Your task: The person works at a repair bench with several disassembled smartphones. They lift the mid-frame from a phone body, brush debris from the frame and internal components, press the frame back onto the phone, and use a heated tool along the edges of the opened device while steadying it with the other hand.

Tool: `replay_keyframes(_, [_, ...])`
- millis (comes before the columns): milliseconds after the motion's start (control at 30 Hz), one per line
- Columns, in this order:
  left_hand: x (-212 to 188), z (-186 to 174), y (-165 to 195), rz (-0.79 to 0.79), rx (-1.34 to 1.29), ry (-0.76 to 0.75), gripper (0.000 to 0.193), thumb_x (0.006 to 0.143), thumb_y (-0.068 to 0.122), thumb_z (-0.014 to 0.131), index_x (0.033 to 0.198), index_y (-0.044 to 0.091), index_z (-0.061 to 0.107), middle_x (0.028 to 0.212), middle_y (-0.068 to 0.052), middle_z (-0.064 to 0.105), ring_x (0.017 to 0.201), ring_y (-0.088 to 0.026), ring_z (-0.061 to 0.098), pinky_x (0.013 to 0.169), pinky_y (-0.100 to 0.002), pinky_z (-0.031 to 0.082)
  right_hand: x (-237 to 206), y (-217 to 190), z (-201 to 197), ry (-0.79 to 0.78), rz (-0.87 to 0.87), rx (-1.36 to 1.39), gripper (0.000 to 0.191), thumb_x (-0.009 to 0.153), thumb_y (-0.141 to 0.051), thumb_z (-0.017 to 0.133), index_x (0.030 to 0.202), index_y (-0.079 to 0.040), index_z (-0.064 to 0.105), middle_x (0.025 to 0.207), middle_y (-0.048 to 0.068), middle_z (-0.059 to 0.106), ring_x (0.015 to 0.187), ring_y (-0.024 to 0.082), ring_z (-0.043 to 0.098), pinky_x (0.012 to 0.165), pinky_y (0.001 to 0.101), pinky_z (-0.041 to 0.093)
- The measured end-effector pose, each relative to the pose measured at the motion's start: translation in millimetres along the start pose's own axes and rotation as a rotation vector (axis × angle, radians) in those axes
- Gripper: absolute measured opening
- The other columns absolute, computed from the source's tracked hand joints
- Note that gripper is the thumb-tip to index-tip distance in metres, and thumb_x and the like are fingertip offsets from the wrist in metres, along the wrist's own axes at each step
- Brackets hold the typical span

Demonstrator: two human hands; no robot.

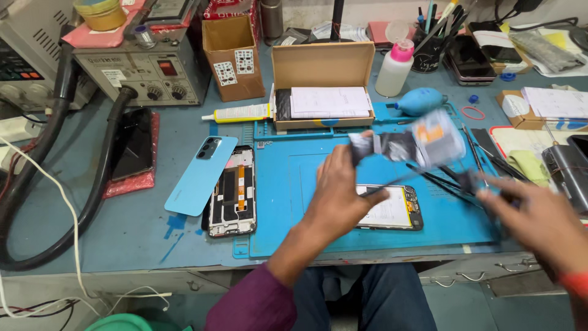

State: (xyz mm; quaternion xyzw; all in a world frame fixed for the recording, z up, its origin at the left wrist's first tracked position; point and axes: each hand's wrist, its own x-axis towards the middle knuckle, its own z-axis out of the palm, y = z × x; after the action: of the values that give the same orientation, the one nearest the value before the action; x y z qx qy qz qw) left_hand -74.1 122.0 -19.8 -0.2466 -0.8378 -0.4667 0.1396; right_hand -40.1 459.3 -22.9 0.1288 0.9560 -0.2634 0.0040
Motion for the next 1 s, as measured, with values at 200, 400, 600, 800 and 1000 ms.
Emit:
replay_keyframes(200, [-15.0, -32.0, 10.5, 0.005, -1.469, -0.331, 0.103, 0.088, 0.063, 0.077, 0.161, 0.002, 0.037, 0.137, -0.013, 0.057, 0.127, -0.027, 0.059, 0.118, -0.051, 0.048, 61.9, 8.2, 2.8, 0.276, -0.144, -0.334, 0.053, 0.094, -0.043, 0.071, 0.144, -0.027, 0.070, 0.087, 0.020, 0.077, 0.085, 0.040, 0.073, 0.078, 0.0498, 0.057])
replay_keyframes(400, [-32.6, -46.8, 23.8, 0.154, -1.296, -0.318, 0.112, 0.082, 0.082, 0.062, 0.158, 0.001, 0.043, 0.144, -0.014, 0.056, 0.134, -0.026, 0.058, 0.124, -0.047, 0.043, 73.8, 19.4, 12.5, 0.446, -0.326, -0.368, 0.042, 0.099, -0.038, 0.071, 0.137, -0.020, 0.073, 0.095, 0.017, 0.076, 0.087, 0.037, 0.072, 0.080, 0.0474, 0.057])
replay_keyframes(600, [-29.9, -39.8, 31.3, -0.005, -1.530, -0.389, 0.113, 0.089, 0.088, 0.041, 0.167, 0.008, 0.030, 0.137, -0.019, 0.057, 0.125, -0.028, 0.058, 0.112, -0.050, 0.047, 36.9, -27.2, 1.8, 0.450, -0.266, -0.062, 0.046, 0.098, -0.024, 0.073, 0.144, -0.021, 0.070, 0.088, 0.020, 0.074, 0.071, 0.025, 0.070, 0.066, 0.0379, 0.054])
replay_keyframes(800, [-43.3, -28.3, 31.6, -0.210, -1.801, -0.419, 0.107, 0.098, 0.084, 0.034, 0.173, 0.009, 0.018, 0.134, -0.022, 0.055, 0.124, -0.034, 0.059, 0.109, -0.055, 0.048, -11.0, -85.0, -6.0, 0.464, -0.485, 0.269, 0.038, 0.101, -0.007, 0.071, 0.139, -0.011, 0.070, 0.094, 0.011, 0.065, 0.073, 0.011, 0.057, 0.061, 0.0253, 0.045])
replay_keyframes(1000, [-48.3, -17.0, 32.0, -0.257, -2.000, -0.420, 0.101, 0.106, 0.083, 0.031, 0.170, 0.006, 0.016, 0.127, -0.023, 0.053, 0.123, -0.035, 0.059, 0.111, -0.057, 0.049, -34.4, -120.4, -16.5, 0.507, -0.561, 0.220, 0.033, 0.100, -0.004, 0.071, 0.132, -0.007, 0.073, 0.092, 0.008, 0.064, 0.069, 0.010, 0.053, 0.058, 0.0237, 0.041])
